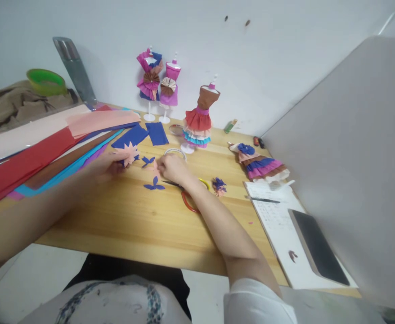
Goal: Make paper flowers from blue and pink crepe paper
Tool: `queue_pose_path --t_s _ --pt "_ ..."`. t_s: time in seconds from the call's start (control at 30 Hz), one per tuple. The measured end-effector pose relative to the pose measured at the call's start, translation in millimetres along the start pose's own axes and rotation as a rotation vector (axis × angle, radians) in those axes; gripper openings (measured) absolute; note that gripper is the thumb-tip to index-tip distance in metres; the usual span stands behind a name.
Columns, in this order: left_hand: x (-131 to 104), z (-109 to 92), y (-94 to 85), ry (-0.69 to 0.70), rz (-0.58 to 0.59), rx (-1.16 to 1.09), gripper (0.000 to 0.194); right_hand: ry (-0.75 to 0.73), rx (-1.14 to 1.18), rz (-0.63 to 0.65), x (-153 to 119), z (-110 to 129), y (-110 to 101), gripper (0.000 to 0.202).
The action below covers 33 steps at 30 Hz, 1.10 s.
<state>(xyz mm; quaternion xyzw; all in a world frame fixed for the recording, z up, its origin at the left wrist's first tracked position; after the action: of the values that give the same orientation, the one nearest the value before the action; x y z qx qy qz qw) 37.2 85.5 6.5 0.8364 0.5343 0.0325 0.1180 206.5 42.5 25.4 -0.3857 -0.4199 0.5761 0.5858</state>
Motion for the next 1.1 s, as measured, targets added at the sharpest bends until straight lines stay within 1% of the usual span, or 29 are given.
queue_pose_path --t_s 0.07,0.2,0.33,0.43,0.5,0.6,0.73,0.83,0.87,0.93,1.03,1.1 --pt "-10 3 2.9 -0.011 0.011 -0.021 0.029 0.007 -0.029 -0.009 0 2 4 0.02" --pt "-21 -1 9.4 0.0 0.036 -0.024 0.03 0.009 -0.071 -0.022 -1 6 10 0.02" --pt "-24 -2 11.6 0.016 0.051 0.0 0.029 -0.009 -0.083 -0.01 -3 10 14 0.018" --pt "-25 5 12.2 0.025 0.054 0.015 0.03 -0.005 -0.064 -0.005 -5 12 15 0.018" --pt "-26 11 11.8 0.013 0.041 0.031 0.027 0.002 -0.059 -0.012 -5 12 16 0.018" --pt "-27 14 11.5 0.006 0.02 0.041 0.021 0.02 0.0 -0.026 -3 10 18 0.017" --pt "-25 10 10.9 0.008 0.01 0.05 0.027 0.042 0.128 -0.035 1 4 19 0.015" --pt "-22 8 9.1 0.003 0.004 0.054 0.024 0.064 0.191 -0.052 2 0 15 0.009" --pt "-21 8 8.7 0.003 0.006 0.052 0.022 0.07 0.227 -0.049 2 0 12 0.007" --pt "-20 7 7.9 0.014 0.009 0.051 0.02 0.076 0.406 0.013 0 1 8 0.004" --pt "-20 6 6.0 0.025 0.0 0.077 0.022 0.088 0.85 0.177 -4 8 4 0.021" --pt "-22 7 5.1 0.016 -0.005 0.093 0.021 0.098 1.006 0.222 -7 13 -2 0.031"
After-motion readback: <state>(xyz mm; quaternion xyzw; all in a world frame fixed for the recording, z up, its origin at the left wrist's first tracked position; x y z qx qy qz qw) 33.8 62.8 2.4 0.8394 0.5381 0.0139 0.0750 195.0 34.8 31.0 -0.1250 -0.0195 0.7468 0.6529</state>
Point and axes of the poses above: each hand's wrist, its own x-axis towards the middle knuckle, its own y-axis out of the palm, z = x × y, the point moved 8 cm from there along x, towards the middle knuckle, and after that the axes turned 12 degrees about y, right-handed, at the moved point
